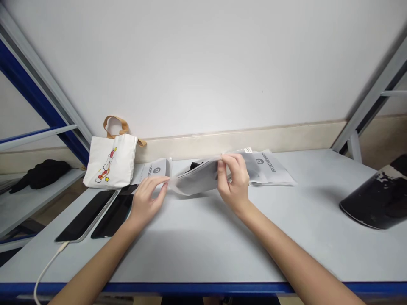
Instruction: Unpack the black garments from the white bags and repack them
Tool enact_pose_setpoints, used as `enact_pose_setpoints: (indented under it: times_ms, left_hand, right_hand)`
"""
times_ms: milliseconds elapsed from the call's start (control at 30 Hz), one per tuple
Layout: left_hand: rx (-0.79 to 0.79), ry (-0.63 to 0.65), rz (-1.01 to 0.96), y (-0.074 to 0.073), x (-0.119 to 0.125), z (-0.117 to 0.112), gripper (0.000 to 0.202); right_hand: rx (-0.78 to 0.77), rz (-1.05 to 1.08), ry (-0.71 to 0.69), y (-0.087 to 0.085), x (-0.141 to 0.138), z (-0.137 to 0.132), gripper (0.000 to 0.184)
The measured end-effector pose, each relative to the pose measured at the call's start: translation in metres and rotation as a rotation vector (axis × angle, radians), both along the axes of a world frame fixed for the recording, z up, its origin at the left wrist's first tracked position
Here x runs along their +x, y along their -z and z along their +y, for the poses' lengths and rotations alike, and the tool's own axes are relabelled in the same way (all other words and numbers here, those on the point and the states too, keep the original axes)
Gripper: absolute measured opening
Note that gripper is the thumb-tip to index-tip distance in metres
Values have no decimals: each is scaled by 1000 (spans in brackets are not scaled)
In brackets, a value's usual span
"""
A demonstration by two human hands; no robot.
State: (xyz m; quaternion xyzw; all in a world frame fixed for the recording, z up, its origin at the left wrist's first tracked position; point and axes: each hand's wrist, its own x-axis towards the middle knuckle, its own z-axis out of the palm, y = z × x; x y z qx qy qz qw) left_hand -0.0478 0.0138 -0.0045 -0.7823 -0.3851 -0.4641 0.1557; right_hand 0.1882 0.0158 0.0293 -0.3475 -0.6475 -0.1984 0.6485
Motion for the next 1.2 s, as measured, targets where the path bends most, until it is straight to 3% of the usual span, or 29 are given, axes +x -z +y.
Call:
enact_pose_setpoints:
  times_ms: [100, 233, 600, 733, 967, 1200]
  left_hand:
    - [140, 91, 45, -2, 7, -8, 30]
    - [94, 210, 68, 1, 14, -12, 38]
    - [129, 126, -153, 4, 13, -11, 35]
    - [-28, 147, -151, 3, 14, -13, 25]
    - [-161, 199, -179, 6, 20, -15, 14]
    - [3, 54, -205, 5, 17, -15, 25]
  right_hand:
    - [-22, -62, -18, 3, -1, 1, 20]
    - [-18, -132, -106, 7, -8, -2, 26]
    - [-26, -271, -264, 20, -18, -8, 35]
    - [-44, -312, -237, 20, -17, -8, 35]
    - [-84, -337, -209, 20, -15, -4, 33]
    - [-61, -336, -257, 22, -23, -14, 34]
